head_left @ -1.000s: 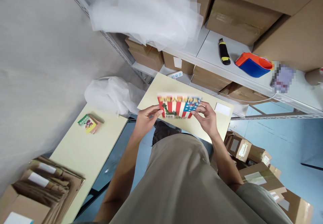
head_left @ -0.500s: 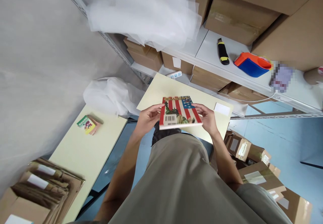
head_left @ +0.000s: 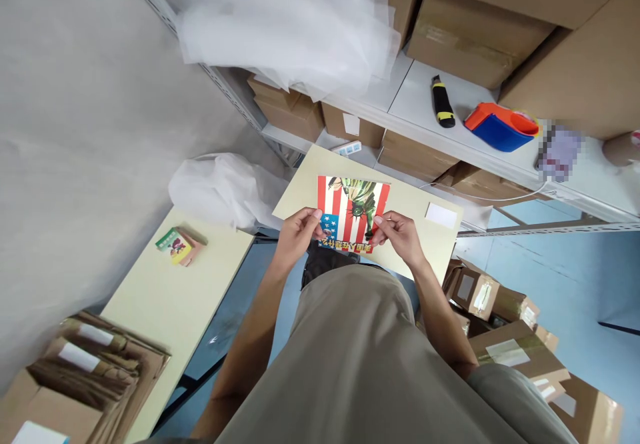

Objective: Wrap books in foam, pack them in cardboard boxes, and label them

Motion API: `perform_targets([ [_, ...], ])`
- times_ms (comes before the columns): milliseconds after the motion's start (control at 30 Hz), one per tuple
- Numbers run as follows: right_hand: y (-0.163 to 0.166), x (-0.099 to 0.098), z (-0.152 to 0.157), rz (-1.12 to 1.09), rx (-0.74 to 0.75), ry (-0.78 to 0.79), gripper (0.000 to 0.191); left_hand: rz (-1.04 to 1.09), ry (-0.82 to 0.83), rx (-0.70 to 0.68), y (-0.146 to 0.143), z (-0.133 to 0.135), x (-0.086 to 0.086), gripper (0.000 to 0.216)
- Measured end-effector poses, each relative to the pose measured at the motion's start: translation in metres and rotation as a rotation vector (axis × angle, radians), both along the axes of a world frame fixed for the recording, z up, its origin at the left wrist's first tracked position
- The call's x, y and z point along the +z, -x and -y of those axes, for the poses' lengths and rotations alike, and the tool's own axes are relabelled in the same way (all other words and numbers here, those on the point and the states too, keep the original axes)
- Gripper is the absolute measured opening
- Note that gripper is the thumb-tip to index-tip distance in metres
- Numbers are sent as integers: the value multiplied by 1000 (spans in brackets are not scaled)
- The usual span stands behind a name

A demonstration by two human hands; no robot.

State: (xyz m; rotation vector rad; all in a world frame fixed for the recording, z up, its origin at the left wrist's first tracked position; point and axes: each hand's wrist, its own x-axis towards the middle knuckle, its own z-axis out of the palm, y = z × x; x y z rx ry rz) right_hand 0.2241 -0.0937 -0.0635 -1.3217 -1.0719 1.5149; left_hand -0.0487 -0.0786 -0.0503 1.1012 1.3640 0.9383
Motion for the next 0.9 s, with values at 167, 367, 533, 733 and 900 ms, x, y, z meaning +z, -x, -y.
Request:
perform_targets([
  [167, -4, -1, 2, -100, 44, 44, 73, 49, 13, 64, 4, 2, 3, 91],
  [367, -3, -29, -2, -84, 94, 63, 62, -68, -54, 43, -1, 5, 20, 72],
  [533, 22, -68, -15, -215, 88, 69, 65, -225, -109, 45, -16, 2, 24, 44],
  [733, 68, -91, -38, -229, 132, 39, 65, -527, -263, 58, -38, -4, 14, 41],
  [900, 88, -84, -52, -234, 93, 37, 63, -680, -377, -42, -29, -17, -16, 31],
])
